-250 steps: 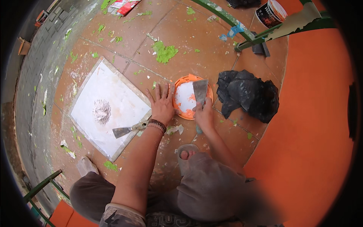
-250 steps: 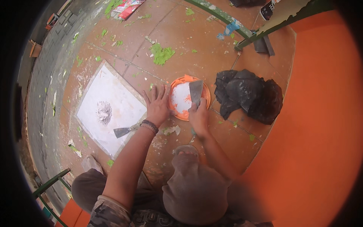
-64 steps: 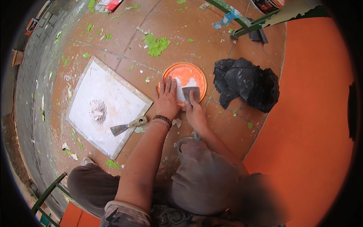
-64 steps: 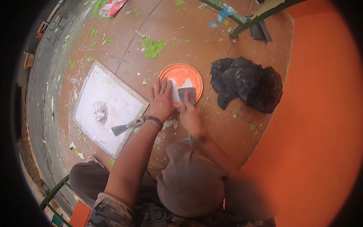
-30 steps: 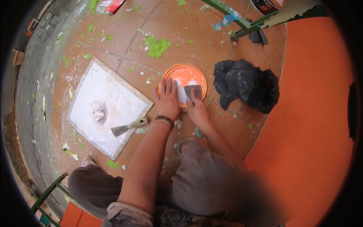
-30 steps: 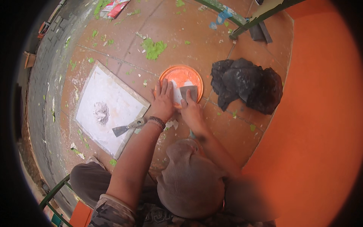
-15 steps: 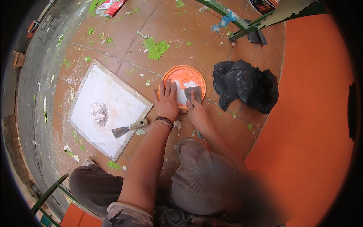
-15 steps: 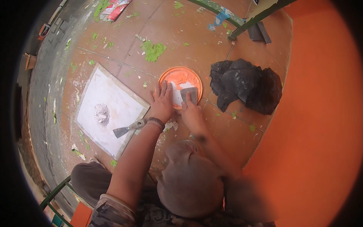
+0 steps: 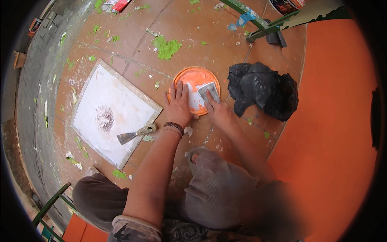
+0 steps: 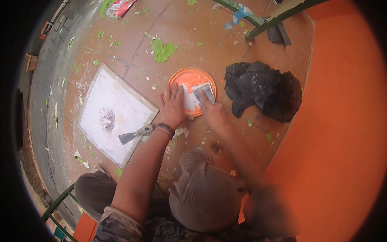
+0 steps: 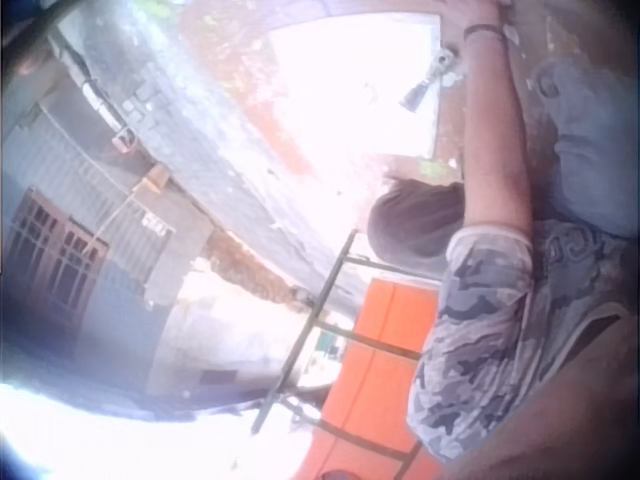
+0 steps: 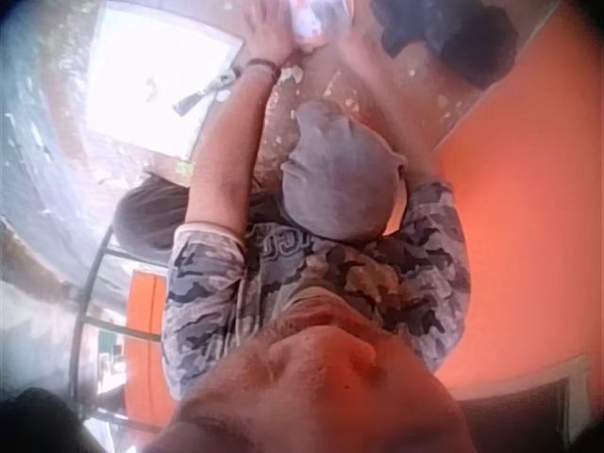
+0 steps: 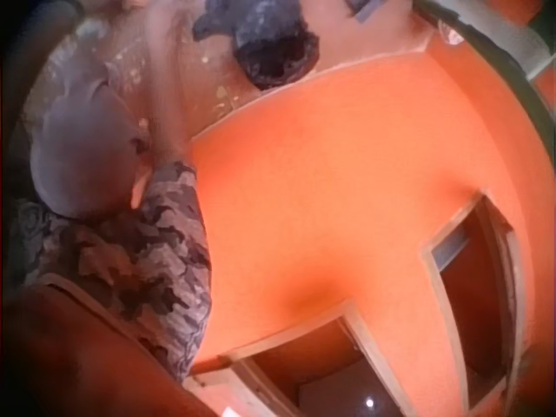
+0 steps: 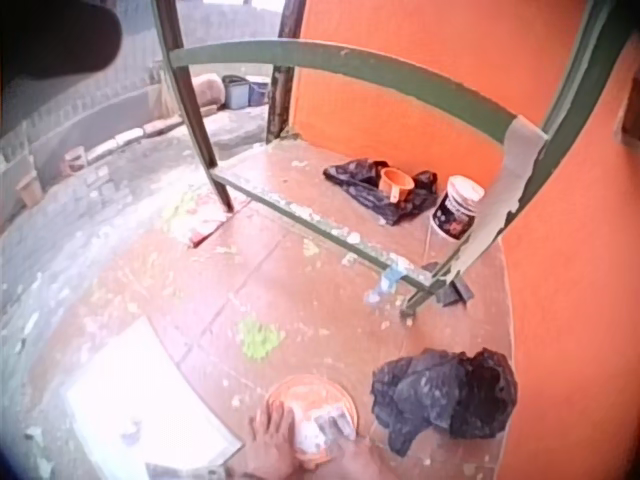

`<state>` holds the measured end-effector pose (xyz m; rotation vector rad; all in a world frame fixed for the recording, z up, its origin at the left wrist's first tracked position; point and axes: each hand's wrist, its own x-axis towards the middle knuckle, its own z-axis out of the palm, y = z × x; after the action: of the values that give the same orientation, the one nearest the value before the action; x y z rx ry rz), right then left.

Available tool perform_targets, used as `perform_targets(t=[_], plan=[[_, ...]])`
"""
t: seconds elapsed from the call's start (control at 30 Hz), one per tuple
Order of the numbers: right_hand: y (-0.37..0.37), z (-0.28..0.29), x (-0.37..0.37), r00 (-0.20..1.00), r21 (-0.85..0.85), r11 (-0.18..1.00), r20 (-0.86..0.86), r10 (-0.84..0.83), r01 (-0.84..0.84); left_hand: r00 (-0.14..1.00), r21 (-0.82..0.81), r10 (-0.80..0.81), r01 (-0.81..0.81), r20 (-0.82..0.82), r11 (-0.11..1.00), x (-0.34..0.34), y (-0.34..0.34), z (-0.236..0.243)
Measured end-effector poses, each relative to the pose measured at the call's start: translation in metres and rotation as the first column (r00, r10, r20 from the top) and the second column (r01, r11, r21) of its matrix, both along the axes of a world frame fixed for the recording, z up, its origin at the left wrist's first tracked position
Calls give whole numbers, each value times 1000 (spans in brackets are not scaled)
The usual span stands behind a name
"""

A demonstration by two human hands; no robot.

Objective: The person sits on a tiled floor and uses a putty knife to scrape and mix white powder on a square board. They then pour the powder into an orange bucket and mix it with a liquid using the putty knife.

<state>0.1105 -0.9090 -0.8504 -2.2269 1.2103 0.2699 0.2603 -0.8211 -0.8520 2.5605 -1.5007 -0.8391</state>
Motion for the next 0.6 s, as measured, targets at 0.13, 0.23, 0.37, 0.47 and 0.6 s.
perform_targets(t=[0.13, 0.23, 0.37, 0.47, 0.6], plan=[[-13, 5, -8, 999, 49, 998, -5, 45, -45, 1000, -57, -5, 4, -23, 998, 0, 0, -4], [-20, 6, 1, 993, 6, 993, 6, 119, -119, 999, -93, -5, 1, -43, 996, 2, 2, -6], [-33, 6, -10, 986, 28, 986, -39, 164, -163, 997, -133, -22, 12, -75, 991, 5, 3, -4], [-39, 16, 0, 970, 62, 972, -70, 232, -228, 997, -108, -13, 5, -77, 994, 4, 2, -5], [-54, 16, 0, 949, 60, 948, -22, 315, -313, 997, -120, -6, -3, -76, 993, 5, 3, -7]])
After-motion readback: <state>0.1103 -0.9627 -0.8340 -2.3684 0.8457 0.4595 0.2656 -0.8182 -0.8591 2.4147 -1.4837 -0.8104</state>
